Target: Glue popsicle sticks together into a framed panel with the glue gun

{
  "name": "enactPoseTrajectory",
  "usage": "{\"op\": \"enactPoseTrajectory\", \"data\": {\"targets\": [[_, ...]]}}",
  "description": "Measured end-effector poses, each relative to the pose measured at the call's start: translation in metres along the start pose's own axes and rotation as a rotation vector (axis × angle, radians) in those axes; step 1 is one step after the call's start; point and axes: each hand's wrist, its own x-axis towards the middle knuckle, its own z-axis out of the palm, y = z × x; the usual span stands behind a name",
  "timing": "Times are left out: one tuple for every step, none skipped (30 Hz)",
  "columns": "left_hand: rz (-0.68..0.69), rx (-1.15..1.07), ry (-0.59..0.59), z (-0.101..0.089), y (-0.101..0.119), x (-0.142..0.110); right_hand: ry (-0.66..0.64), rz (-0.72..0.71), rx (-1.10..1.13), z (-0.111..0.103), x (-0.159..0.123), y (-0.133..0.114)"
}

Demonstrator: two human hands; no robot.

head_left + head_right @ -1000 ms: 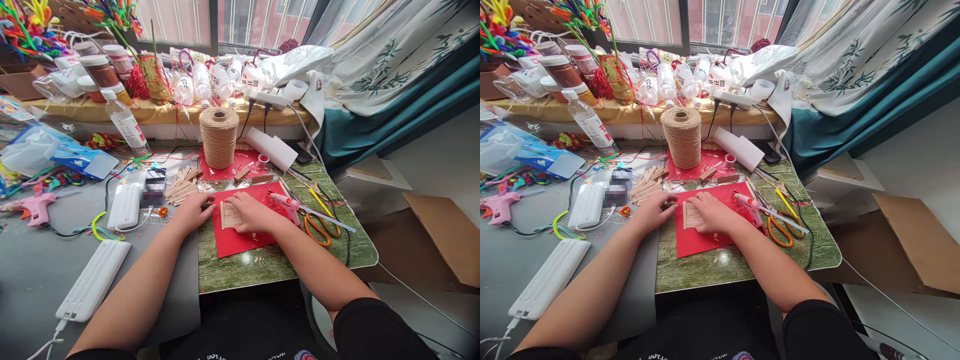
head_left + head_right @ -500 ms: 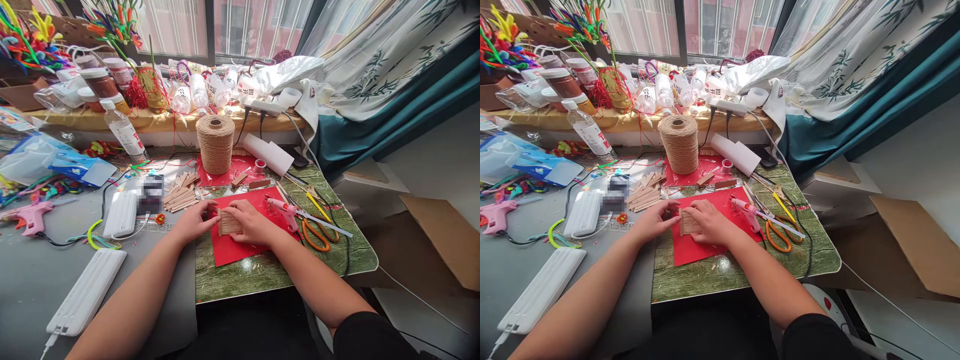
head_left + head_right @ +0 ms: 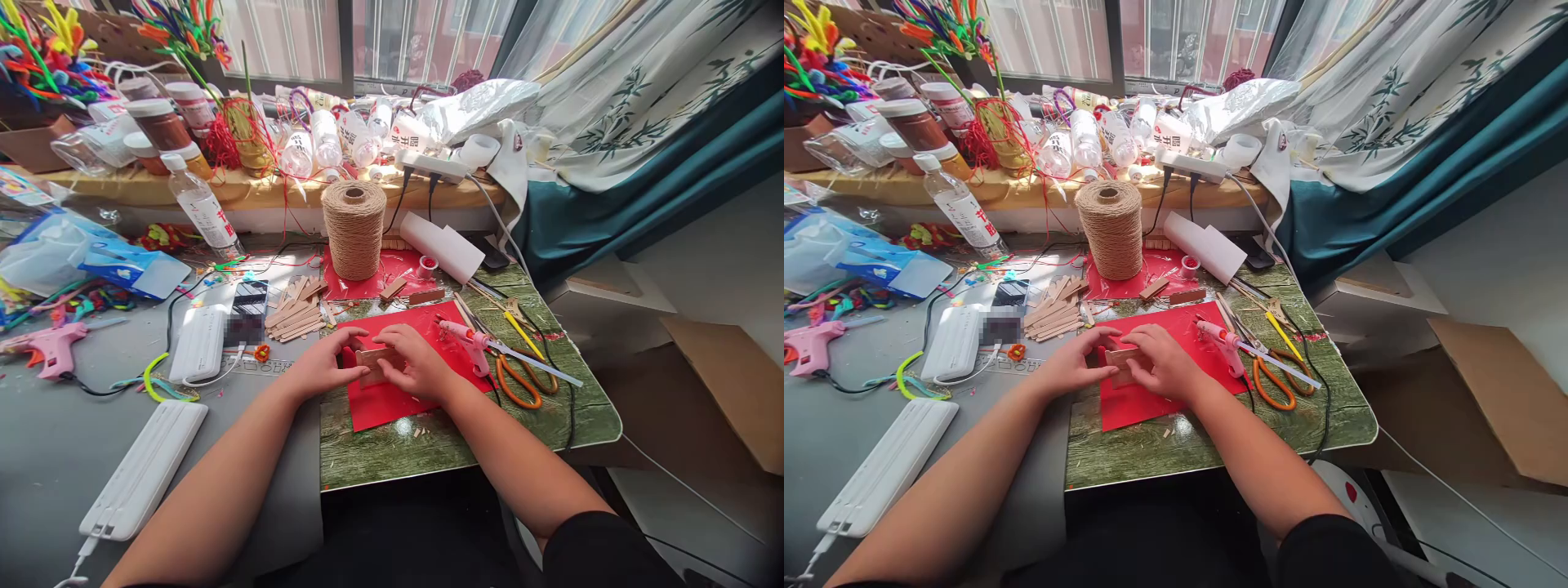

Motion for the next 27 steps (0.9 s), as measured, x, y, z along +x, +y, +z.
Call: {"op": "enactPoseTrajectory", "data": {"targets": [[0.004,-0.003,-0.012,-0.002,0.001,-0.001,-0.002,0.012,0.019,-0.001,0.000,-0.001],[0.013,-0.007,-0.022,-0.003,0.003,-0.002,-0.014,0.028,0.035,-0.001,-0.001,-0.001],[0.025,-0.013,-0.027,-0.005,0.004,-0.003,-0.032,0.048,0.052,-0.001,-0.001,-0.002],[0.038,-0.022,-0.027,-0.006,0.005,-0.003,-0.049,0.071,0.070,-0.002,-0.002,-0.003],[0.049,-0.030,-0.023,-0.007,0.005,-0.004,-0.065,0.094,0.093,-0.002,-0.002,-0.004],[0.055,-0.033,-0.018,-0.008,0.005,-0.004,-0.076,0.112,0.120,-0.001,-0.003,-0.004],[0.058,-0.029,-0.009,-0.009,0.005,-0.004,-0.079,0.126,0.153,-0.001,-0.004,-0.005],[0.060,-0.020,0.003,-0.009,0.004,-0.004,-0.077,0.137,0.190,0.000,-0.005,-0.005],[0.061,-0.009,0.013,-0.010,0.004,-0.004,-0.073,0.147,0.230,0.001,-0.006,-0.005],[0.060,0.000,0.020,-0.010,0.003,-0.004,-0.070,0.160,0.270,0.002,-0.007,-0.005],[0.058,0.001,0.018,-0.012,0.002,-0.004,-0.065,0.177,0.312,0.003,-0.008,-0.005],[0.061,-0.008,0.009,-0.013,0.001,-0.005,-0.060,0.200,0.356,0.004,-0.009,-0.005],[0.068,-0.024,-0.005,-0.014,0.000,-0.005,-0.053,0.227,0.403,0.006,-0.009,-0.005],[0.081,-0.042,-0.018,-0.016,0.000,-0.005,-0.040,0.257,0.457,0.007,-0.010,-0.004],[0.099,-0.055,-0.021,-0.018,-0.001,-0.005,-0.017,0.287,0.517,0.008,-0.010,-0.003],[0.118,-0.060,-0.010,-0.019,-0.002,-0.005,0.018,0.316,0.580,0.009,-0.010,-0.001],[0.133,-0.057,0.018,-0.019,-0.002,-0.005,0.058,0.344,0.641,0.010,-0.010,0.001],[0.139,-0.051,0.058,-0.020,-0.003,-0.004,0.105,0.372,0.697,0.011,-0.010,0.003],[0.134,-0.045,0.096,-0.019,-0.004,-0.004,0.159,0.403,0.745,0.012,-0.010,0.006],[0.118,-0.040,0.128,-0.018,-0.004,-0.003,0.217,0.436,0.786,0.013,-0.009,0.009],[0.095,-0.037,0.147,-0.017,-0.005,-0.002,0.277,0.471,0.820,0.015,-0.009,0.011],[0.068,-0.035,0.155,-0.015,-0.005,-0.001,0.336,0.503,0.846,0.016,-0.009,0.014],[0.042,-0.035,0.151,-0.014,-0.005,-0.001,0.388,0.530,0.864,0.018,-0.009,0.017],[0.019,-0.041,0.143,-0.012,-0.005,0.000,0.432,0.548,0.873,0.020,-0.009,0.020],[0.000,-0.059,0.133,-0.011,-0.005,0.000,0.465,0.559,0.875,0.022,-0.008,0.022],[-0.017,-0.091,0.121,-0.009,-0.005,0.000,0.490,0.564,0.869,0.024,-0.008,0.024],[-0.032,-0.138,0.105,-0.007,-0.004,0.001,0.513,0.567,0.866,0.027,-0.006,0.026]]}}
